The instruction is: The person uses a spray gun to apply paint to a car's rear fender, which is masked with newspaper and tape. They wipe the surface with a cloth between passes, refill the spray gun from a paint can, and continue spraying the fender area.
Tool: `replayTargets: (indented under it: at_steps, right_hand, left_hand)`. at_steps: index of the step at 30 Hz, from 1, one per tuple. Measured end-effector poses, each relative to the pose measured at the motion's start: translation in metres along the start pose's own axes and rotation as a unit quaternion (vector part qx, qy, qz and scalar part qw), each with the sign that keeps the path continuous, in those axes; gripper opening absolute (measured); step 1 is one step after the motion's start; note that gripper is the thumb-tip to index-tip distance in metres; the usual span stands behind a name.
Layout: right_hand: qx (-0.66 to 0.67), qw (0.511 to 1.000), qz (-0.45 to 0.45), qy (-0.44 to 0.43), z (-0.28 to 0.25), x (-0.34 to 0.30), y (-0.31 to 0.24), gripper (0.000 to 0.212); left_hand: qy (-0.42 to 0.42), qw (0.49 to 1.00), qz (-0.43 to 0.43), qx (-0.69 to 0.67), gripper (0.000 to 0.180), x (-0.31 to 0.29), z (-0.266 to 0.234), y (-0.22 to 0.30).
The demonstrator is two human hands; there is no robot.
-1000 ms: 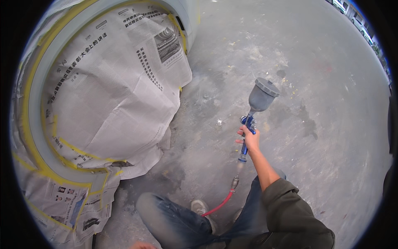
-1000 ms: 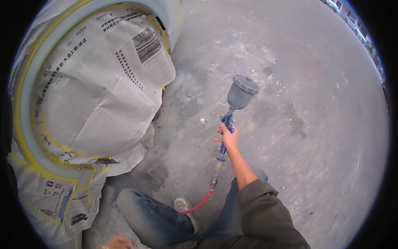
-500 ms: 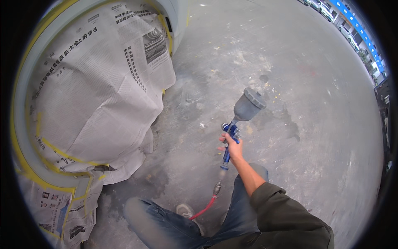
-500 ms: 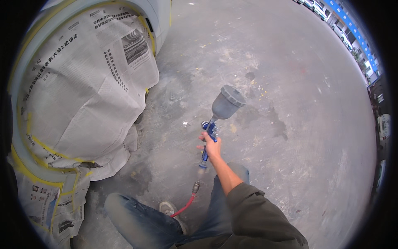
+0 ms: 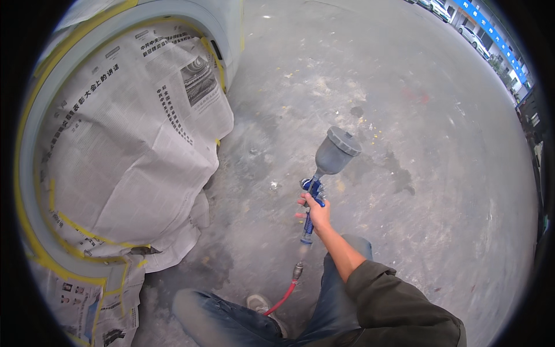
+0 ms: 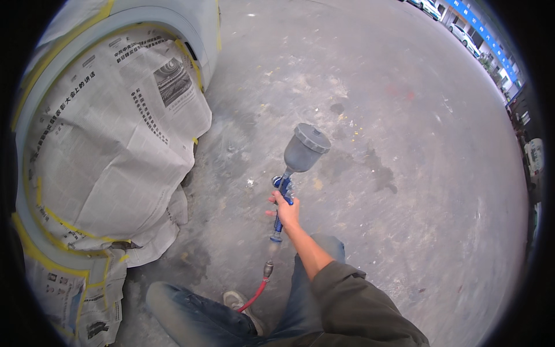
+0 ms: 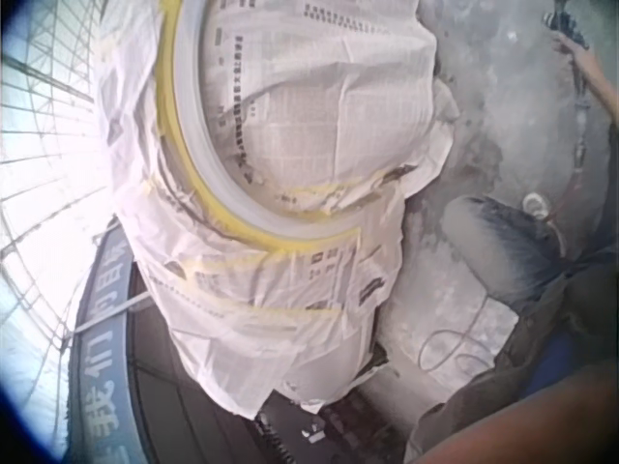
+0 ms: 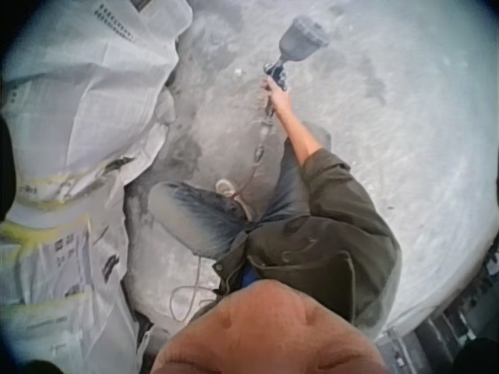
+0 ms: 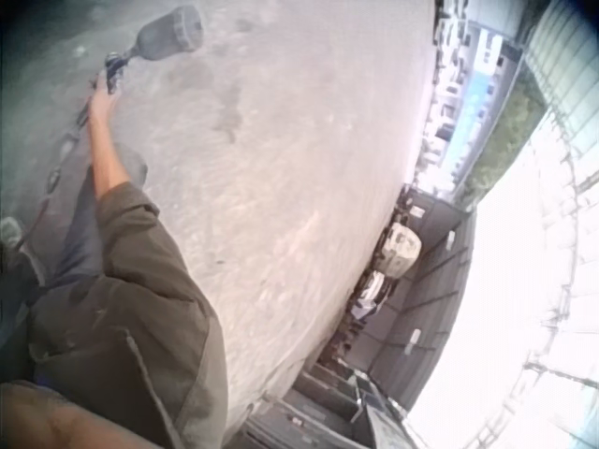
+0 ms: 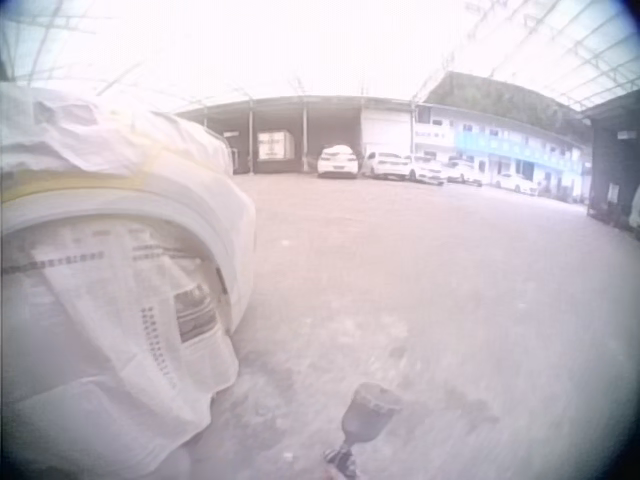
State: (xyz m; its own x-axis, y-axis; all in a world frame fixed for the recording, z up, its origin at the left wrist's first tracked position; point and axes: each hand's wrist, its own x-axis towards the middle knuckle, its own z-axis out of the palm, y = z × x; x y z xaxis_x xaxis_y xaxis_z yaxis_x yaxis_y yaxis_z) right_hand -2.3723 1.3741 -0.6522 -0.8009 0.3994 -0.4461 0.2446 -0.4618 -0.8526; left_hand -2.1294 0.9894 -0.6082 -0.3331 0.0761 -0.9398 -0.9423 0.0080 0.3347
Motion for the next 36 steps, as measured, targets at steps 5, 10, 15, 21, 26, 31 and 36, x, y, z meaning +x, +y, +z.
replayTargets:
  at_steps: [5,10,15,21,26,31,36]
  right_hand:
    - [0.009,1.0,-0.006,-0.005,-0.005,-0.005,0.002,0.035]
    - [0.014,1.0,-0.005,0.004,-0.005,-0.009,-0.007,0.033]
    - [0.004,1.0,0.0,0.007,0.001,-0.011,-0.006,0.032]
    - [-0.055,0.998,0.011,0.017,0.004,-0.012,0.0,0.031]
    - [-0.111,0.994,0.002,0.024,0.006,-0.017,0.006,0.026]
    - [-0.098,0.994,0.037,-0.017,0.016,-0.03,0.007,0.023]
    - [-0.076,0.995,0.037,-0.047,0.024,-0.032,0.006,0.027]
  left_hand:
    - [0.036,0.999,-0.021,-0.01,0.021,-0.025,-0.036,-0.025]
    - [0.078,0.995,-0.058,-0.034,0.021,-0.055,-0.075,-0.06]
    - [0.116,0.987,-0.095,-0.052,0.022,-0.09,-0.124,-0.096]
    - [0.178,0.981,-0.067,-0.029,0.023,-0.141,-0.213,-0.093]
    - [0.236,0.938,0.249,0.048,0.024,-0.141,-0.231,0.061]
    - [0.174,0.873,0.408,0.203,0.019,-0.097,-0.091,0.243]
    - [-0.124,0.902,0.302,0.282,0.029,-0.003,0.078,0.256]
